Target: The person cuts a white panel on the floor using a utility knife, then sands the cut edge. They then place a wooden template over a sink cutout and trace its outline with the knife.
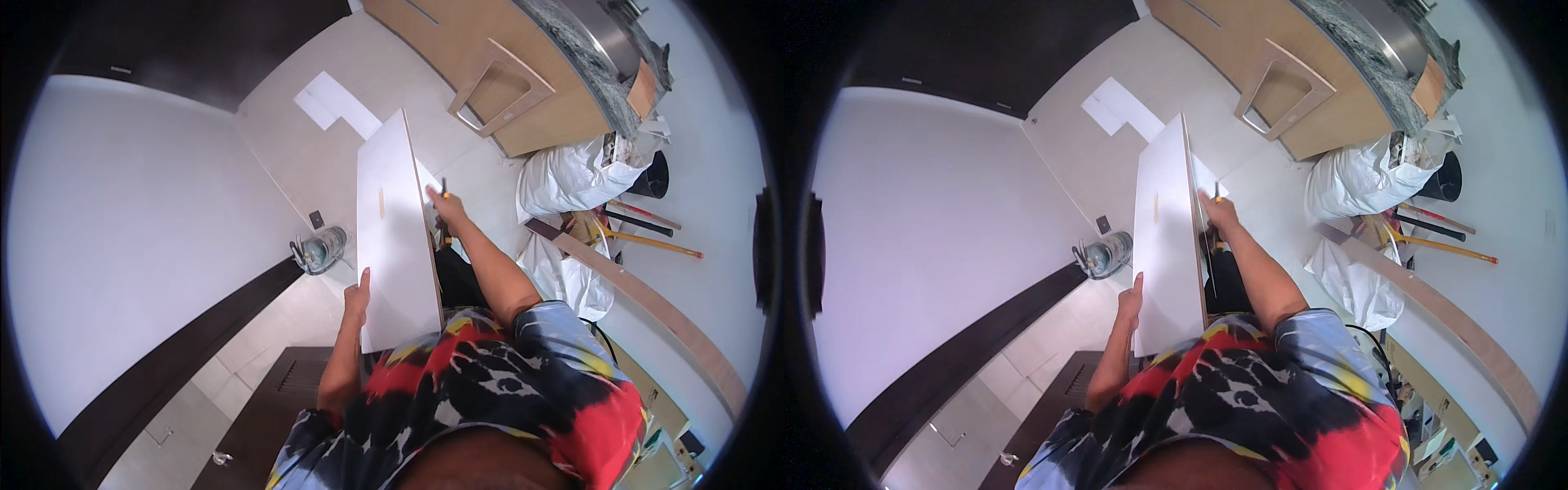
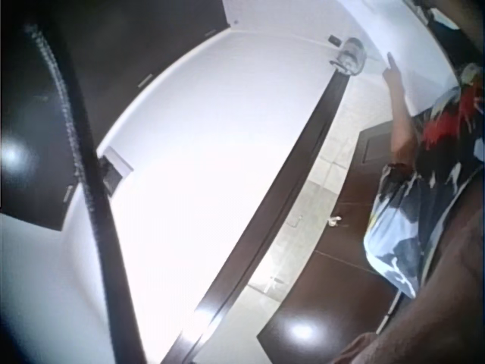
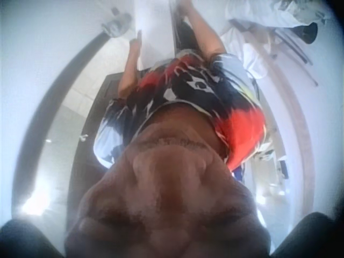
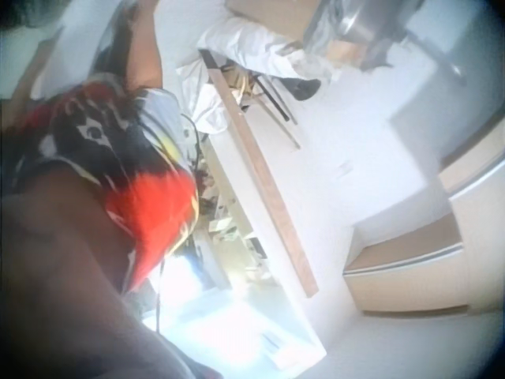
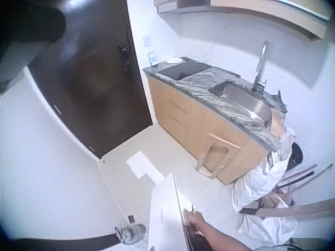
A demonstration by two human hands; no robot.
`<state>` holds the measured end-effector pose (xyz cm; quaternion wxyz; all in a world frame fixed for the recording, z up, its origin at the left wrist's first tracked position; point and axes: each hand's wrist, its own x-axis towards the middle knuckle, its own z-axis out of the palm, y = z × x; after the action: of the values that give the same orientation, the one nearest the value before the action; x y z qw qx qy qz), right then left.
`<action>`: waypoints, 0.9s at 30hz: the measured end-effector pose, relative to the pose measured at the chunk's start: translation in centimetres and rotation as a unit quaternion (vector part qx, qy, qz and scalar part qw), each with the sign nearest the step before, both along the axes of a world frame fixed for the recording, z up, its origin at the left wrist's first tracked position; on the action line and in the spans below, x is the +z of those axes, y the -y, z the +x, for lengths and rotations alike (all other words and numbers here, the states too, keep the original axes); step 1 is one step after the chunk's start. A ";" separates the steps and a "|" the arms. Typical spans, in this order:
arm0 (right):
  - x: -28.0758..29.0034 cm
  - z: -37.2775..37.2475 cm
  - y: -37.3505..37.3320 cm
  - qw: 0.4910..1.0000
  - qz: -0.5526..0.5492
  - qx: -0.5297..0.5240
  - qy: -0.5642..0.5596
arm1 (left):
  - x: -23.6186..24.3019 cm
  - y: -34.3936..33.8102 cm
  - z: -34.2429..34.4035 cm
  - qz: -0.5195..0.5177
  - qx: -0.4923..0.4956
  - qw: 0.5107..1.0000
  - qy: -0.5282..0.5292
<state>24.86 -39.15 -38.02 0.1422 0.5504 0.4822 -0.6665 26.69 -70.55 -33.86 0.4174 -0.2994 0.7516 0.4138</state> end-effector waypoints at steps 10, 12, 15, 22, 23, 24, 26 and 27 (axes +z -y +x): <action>-7.9 6.3 1.2 0.993 0.115 0.023 -0.012 | 2.9 -1.4 0.5 0.033 -0.043 0.996 0.074; -6.0 6.2 2.3 0.997 0.067 0.030 0.015 | 2.6 -1.3 1.0 0.037 -0.041 0.995 0.080; -7.0 7.4 4.7 0.996 -0.085 0.009 0.018 | 3.0 -1.4 2.3 0.031 -0.055 0.992 0.112; -10.5 9.7 6.1 0.996 0.029 -0.042 0.069 | 1.4 1.1 4.7 0.046 -0.061 0.977 0.199; -9.2 9.8 4.7 0.997 0.025 -0.016 0.078 | 1.0 1.7 5.3 0.040 -0.053 0.977 0.203; -8.4 10.0 3.4 0.996 0.022 0.005 0.090 | 0.2 2.1 5.7 0.035 -0.048 0.976 0.210; -8.3 10.0 2.7 0.998 0.016 -0.032 0.048 | -0.6 2.7 5.4 0.029 -0.051 0.971 0.232; -8.6 9.9 2.3 0.999 0.034 -0.025 0.035 | -0.4 2.8 4.9 0.025 -0.066 0.967 0.243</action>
<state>34.77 -41.43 -46.64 0.1235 0.5896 0.4857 -0.6334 31.58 -73.36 -34.27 0.6212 -0.3300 0.6354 0.3185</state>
